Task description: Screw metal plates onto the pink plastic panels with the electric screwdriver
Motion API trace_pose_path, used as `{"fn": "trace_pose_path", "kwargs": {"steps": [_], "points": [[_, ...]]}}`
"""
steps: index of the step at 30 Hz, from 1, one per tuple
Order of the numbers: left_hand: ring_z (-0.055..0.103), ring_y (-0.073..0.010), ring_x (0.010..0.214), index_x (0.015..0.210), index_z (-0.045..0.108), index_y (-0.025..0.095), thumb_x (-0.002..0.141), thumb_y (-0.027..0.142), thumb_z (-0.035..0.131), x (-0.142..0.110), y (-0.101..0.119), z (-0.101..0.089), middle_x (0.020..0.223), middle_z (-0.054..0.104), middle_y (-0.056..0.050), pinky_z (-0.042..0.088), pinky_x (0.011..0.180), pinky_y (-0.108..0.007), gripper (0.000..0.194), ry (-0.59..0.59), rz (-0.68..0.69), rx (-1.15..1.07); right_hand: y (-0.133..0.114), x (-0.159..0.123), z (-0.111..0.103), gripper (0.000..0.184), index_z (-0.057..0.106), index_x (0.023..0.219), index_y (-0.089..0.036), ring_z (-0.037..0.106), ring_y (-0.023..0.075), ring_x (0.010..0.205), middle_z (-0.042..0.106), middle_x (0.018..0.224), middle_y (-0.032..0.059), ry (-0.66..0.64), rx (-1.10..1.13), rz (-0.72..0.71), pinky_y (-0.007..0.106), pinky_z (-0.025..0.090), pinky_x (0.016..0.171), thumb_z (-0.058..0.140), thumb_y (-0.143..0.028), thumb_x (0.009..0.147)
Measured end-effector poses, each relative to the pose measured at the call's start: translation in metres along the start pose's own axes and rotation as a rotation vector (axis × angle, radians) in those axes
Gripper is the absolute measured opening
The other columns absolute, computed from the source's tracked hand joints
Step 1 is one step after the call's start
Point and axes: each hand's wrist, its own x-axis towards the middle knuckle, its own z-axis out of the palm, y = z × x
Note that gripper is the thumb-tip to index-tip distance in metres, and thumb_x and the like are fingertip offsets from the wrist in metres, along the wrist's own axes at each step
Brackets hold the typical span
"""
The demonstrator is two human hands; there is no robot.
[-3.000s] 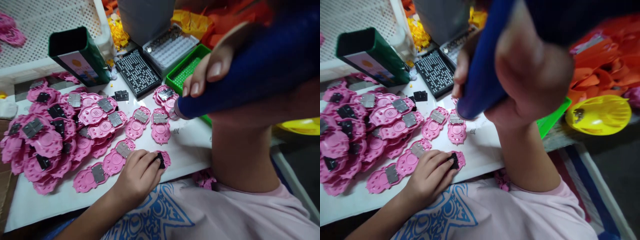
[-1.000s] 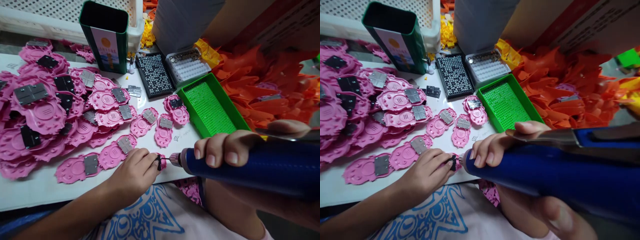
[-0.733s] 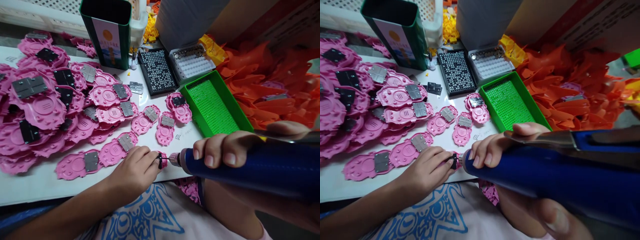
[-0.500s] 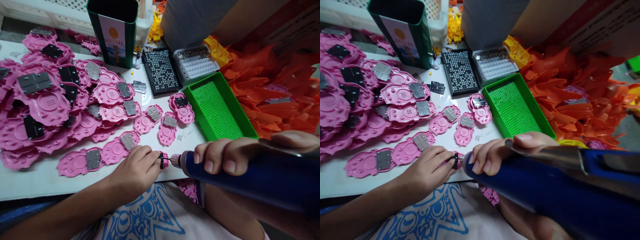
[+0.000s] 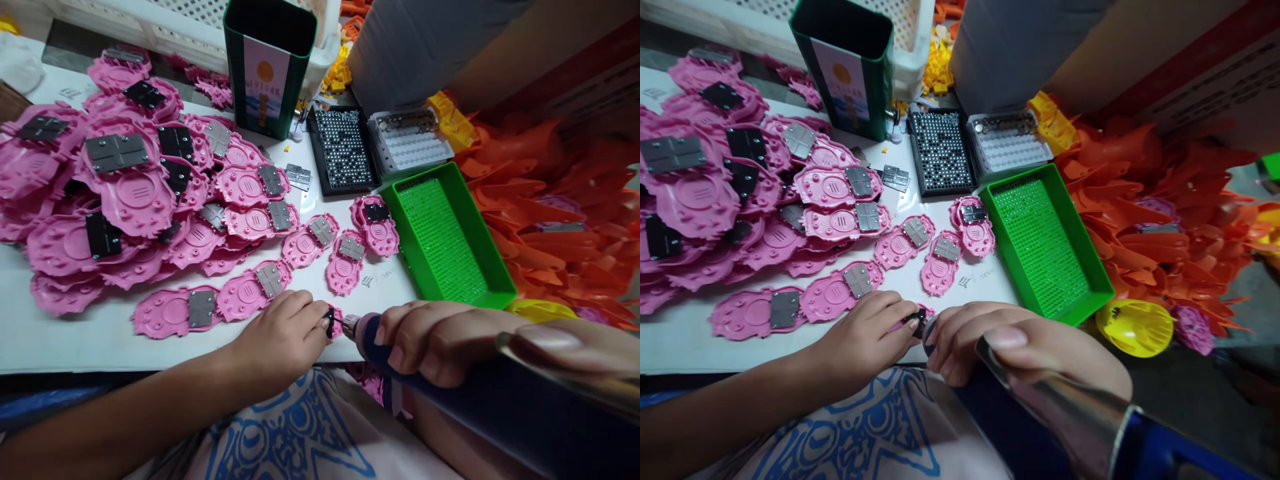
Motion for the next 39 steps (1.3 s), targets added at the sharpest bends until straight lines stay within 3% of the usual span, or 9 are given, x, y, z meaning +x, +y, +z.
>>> {"fn": "trace_pose_path", "kwargs": {"steps": [6,9,14,17,21,28,39], "points": [[0.054,-0.0205,0.083,0.078,0.063,0.012,0.091,0.015,0.055,0.0,-0.002,0.0,0.084,0.065,-0.009,0.049,0.071,-0.035,0.016,0.015,0.023,0.011,-0.005,0.04,-0.017,0.022,0.062,0.086,-0.033,0.07,0.0273,0.074,0.064,0.087,0.0012,0.134,0.084,-0.118,0.042,0.058,0.052,0.059,-0.052,0.074],[0.053,-0.021,0.081,0.081,0.064,0.011,0.09,0.018,0.057,0.0,-0.002,-0.002,0.082,0.064,-0.009,0.05,0.069,-0.036,0.014,0.025,0.045,0.017,-0.006,0.057,-0.016,0.021,0.061,0.086,-0.032,0.07,0.0231,0.072,0.062,0.09,-0.0016,0.201,0.117,-0.282,0.037,0.057,0.049,0.057,-0.05,0.076],[0.053,-0.0217,0.083,0.095,0.065,0.01,0.085,0.012,0.055,0.001,-0.002,-0.009,0.101,0.067,-0.013,0.05,0.07,-0.037,0.014,-0.013,0.03,-0.029,-0.001,0.109,-0.01,0.014,0.063,0.08,-0.024,0.057,0.0076,0.053,0.055,0.067,-0.0052,0.638,0.228,-0.766,0.02,0.048,0.044,0.05,-0.03,0.078],[0.052,-0.0215,0.083,0.101,0.064,0.009,0.084,0.009,0.053,0.0,-0.003,-0.011,0.114,0.066,-0.011,0.049,0.069,-0.037,0.021,-0.06,0.037,-0.038,0.006,0.148,-0.01,0.025,0.058,0.092,-0.022,0.055,0.0077,0.043,0.05,0.053,-0.0095,0.642,0.223,-0.728,0.02,0.046,0.041,0.045,-0.038,0.078],[0.05,-0.0208,0.079,0.109,0.061,0.009,0.085,0.007,0.05,-0.002,-0.005,-0.007,0.113,0.067,-0.01,0.046,0.065,-0.037,0.027,-0.039,0.056,-0.005,0.01,0.176,-0.01,0.034,0.051,0.094,-0.021,0.052,0.0079,0.037,0.05,0.047,-0.0125,0.635,0.271,-0.651,0.021,0.046,0.04,0.047,-0.042,0.068],[0.052,-0.0216,0.078,0.108,0.059,0.01,0.086,0.008,0.046,-0.002,-0.005,-0.007,0.095,0.064,-0.01,0.045,0.065,-0.036,0.026,-0.062,0.002,-0.042,0.005,0.178,-0.006,0.028,0.046,0.083,-0.022,0.053,0.0096,0.036,0.051,0.042,-0.0113,0.606,0.231,-0.639,0.019,0.042,0.037,0.047,-0.042,0.063],[0.056,-0.0249,0.085,0.107,0.059,0.007,0.082,0.006,0.05,-0.003,-0.003,-0.004,0.091,0.06,-0.012,0.051,0.073,-0.04,0.026,-0.072,-0.049,-0.015,0.008,0.178,-0.008,0.028,0.048,0.084,-0.02,0.051,0.0071,0.035,0.05,0.045,-0.0118,0.573,0.203,-0.663,0.018,0.043,0.037,0.047,-0.041,0.066]]}}
